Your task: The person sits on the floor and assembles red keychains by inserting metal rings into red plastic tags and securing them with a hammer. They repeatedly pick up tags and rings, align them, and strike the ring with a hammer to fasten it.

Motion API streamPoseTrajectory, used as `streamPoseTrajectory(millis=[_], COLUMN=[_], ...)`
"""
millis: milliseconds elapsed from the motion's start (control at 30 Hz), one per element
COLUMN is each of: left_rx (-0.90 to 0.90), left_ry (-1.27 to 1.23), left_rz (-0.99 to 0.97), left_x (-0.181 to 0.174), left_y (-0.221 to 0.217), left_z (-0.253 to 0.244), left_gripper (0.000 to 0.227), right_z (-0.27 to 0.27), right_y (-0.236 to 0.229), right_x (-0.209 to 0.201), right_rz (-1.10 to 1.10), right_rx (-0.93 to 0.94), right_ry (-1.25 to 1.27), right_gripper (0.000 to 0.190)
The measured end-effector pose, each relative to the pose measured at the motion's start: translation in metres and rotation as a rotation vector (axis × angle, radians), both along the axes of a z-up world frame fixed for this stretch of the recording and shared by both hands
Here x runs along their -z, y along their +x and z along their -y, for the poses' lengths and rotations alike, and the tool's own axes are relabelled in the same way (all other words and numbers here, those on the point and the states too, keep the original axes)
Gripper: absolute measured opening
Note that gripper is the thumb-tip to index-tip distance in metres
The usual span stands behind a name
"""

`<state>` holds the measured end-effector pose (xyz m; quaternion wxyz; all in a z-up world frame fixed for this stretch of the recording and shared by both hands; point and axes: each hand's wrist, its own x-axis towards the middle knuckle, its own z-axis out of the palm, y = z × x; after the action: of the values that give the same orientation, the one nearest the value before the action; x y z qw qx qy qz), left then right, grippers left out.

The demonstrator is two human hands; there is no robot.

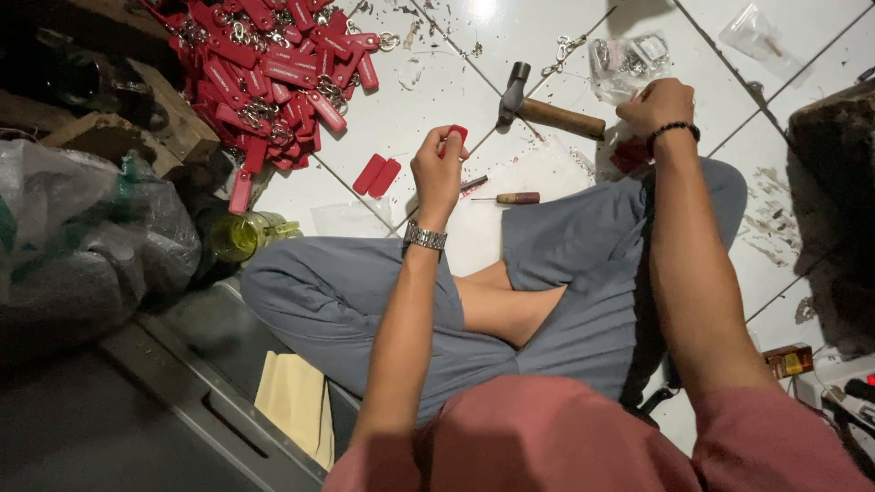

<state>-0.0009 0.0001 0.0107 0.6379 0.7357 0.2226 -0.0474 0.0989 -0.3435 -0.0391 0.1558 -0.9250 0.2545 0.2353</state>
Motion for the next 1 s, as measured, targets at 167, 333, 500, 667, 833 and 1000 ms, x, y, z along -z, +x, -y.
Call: streamPoseTrajectory(millis=[167,333,500,667,833,1000], left_rx=[0.017,0.039,0.032,0.015,0.025,0.008], left_ry=[-0.003,0.053,0.053,0.059,0.046,0.051], left_rz=[-0.014,-0.027,-0.029,-0.007,-0.056,-0.038], left_x=[0.004,0.008,0.010,0.015,0.010,0.013], left_y=[0.002,0.004,0.005,0.006,0.006,0.005], left_z=[0.002,0.005,0.004,0.005,0.007,0.004], left_gripper=[0.022,0.023,0.022,0.020,0.022,0.021], right_z=[-0.036,-0.043,-0.058,-0.075,-0.076,-0.081], right_y=[-0.021,0.018,0.043,0.046,0.038,0.024], right_x=[-0.047,0.021,0.071,0.053,0.047,0.020], right_rz=[0.269,0.581,0.694,0.705,0.731,0.623], right_rx=[0.022,-0.217,-0.400,-0.320,-0.361,-0.361], right_ry=[0.571,0.328,-0.078,0.113,0.178,0.169], right_gripper=[0.020,0.013,0.006,0.005,0.005,0.008])
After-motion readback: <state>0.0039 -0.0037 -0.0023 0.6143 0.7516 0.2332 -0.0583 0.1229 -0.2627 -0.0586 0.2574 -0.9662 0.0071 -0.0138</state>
